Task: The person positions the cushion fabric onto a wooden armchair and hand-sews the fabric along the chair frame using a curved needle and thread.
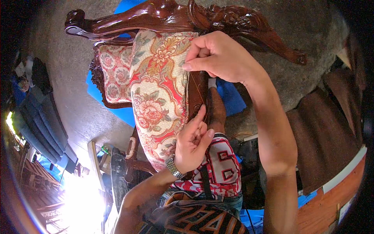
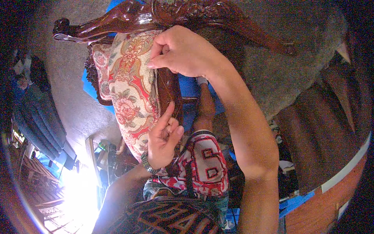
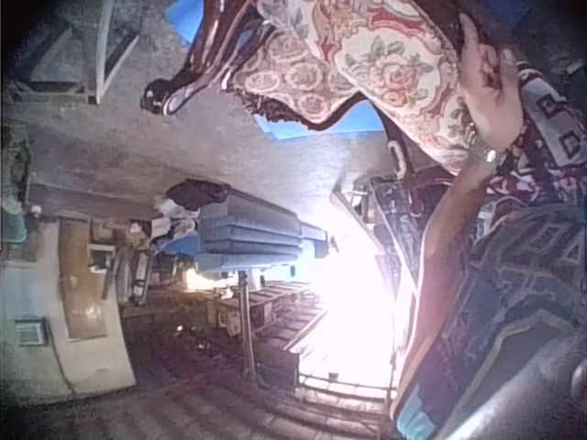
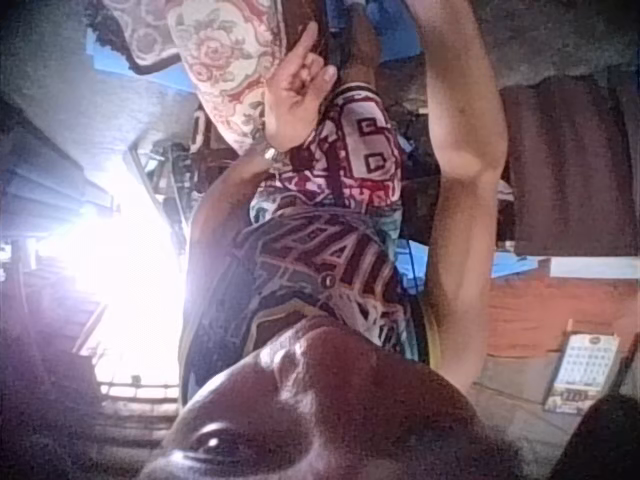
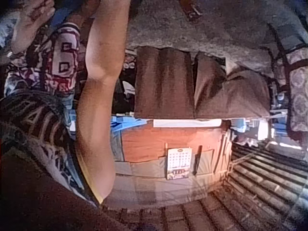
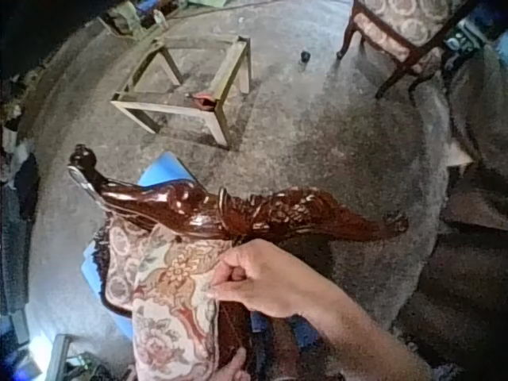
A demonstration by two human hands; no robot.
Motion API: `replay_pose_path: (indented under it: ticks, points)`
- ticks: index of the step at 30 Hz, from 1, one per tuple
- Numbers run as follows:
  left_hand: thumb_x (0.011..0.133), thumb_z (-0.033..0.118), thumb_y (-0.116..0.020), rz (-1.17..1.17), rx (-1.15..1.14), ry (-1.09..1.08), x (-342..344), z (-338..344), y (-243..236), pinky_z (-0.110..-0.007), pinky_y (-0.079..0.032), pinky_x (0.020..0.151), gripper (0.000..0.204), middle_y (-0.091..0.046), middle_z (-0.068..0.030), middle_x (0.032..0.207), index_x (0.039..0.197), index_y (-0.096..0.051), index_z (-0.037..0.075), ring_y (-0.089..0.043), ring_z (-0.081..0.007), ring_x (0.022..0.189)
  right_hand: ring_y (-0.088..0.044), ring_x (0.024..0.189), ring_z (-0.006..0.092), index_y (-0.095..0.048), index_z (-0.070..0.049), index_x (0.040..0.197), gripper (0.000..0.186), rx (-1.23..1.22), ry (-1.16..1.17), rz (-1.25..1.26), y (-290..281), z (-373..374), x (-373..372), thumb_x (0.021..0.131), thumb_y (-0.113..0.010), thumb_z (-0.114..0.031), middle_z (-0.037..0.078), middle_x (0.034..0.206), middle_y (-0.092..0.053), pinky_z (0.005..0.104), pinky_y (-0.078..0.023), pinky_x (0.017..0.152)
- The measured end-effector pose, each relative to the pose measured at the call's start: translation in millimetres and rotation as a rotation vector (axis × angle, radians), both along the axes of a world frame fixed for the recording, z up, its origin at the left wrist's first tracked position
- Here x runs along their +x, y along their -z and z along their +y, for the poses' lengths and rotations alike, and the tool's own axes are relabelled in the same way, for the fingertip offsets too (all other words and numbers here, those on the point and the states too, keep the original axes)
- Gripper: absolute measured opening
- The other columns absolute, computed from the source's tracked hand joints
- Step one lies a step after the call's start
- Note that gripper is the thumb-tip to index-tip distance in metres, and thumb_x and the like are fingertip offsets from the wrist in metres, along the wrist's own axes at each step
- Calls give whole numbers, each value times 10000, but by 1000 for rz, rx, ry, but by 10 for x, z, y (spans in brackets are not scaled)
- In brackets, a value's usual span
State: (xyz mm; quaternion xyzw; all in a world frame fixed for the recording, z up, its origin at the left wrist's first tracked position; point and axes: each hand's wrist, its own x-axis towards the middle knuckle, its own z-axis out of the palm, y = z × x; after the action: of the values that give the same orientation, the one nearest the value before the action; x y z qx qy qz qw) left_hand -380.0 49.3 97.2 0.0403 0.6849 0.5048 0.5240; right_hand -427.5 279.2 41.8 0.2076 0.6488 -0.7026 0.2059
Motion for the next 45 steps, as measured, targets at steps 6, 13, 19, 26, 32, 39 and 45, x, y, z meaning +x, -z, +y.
replay_pose_path:
  ticks: [6,13,19,26,32,39,45]
  points:
    - [843,22,-617,139,-12,170,111,160,-277,-220,-438,578,714,-557,-123,1109,1458,-253,38,-515,-91,660,-570,571,78,-653,-16,865,176,-224,350,215,7,-127,169,816,-704,-177,26,634,-606,233,-452,531]
    - [857,241,-629,100,109,376,652,276,-485,-447,-301,1073,792,-48,-291,1513,1453,-181,-24,-111,-422,1404,-659,626,246,-649,-30,892,123,287,299,267,-9,-219,207,825,-658,-132,107,705,-665,323,-515,601]
    - [857,231,-630,231,59,467,939,-225,-397,-483,-255,1089,788,-42,-357,1479,1446,-176,-31,-117,-500,1375,-586,847,271,-648,-130,982,220,921,373,485,-110,-305,289,776,-703,-181,58,937,-632,401,-425,739]
    - [856,219,-598,331,114,637,1204,-626,-318,-547,-294,1063,611,-188,-334,1453,1377,-359,6,-281,-494,1318,-570,801,237,-653,-137,981,275,754,380,486,-147,-871,654,723,-749,-137,30,900,-630,365,-410,682]
    - [797,200,-657,448,237,687,949,-699,-408,-516,-367,1003,472,-439,-245,1294,1227,-538,49,-455,-377,1189,-563,794,249,-639,-99,951,259,692,643,534,114,-981,464,716,-747,-89,44,877,-633,363,-431,701]
    - [623,192,-816,1099,292,138,-177,-389,-150,-410,-425,761,423,-552,-132,989,984,-636,64,-516,-264,875,-538,780,230,-495,-68,972,100,276,846,513,-349,-965,584,872,-502,-68,53,803,-576,348,-450,689]
    - [643,208,-775,1208,58,501,-839,324,-59,-467,-410,886,530,-559,-135,1049,1113,-573,68,-512,-332,1019,-311,537,110,-396,-139,874,165,-767,1290,350,-1226,-590,1665,998,-362,-243,-8,602,-311,266,-314,490]
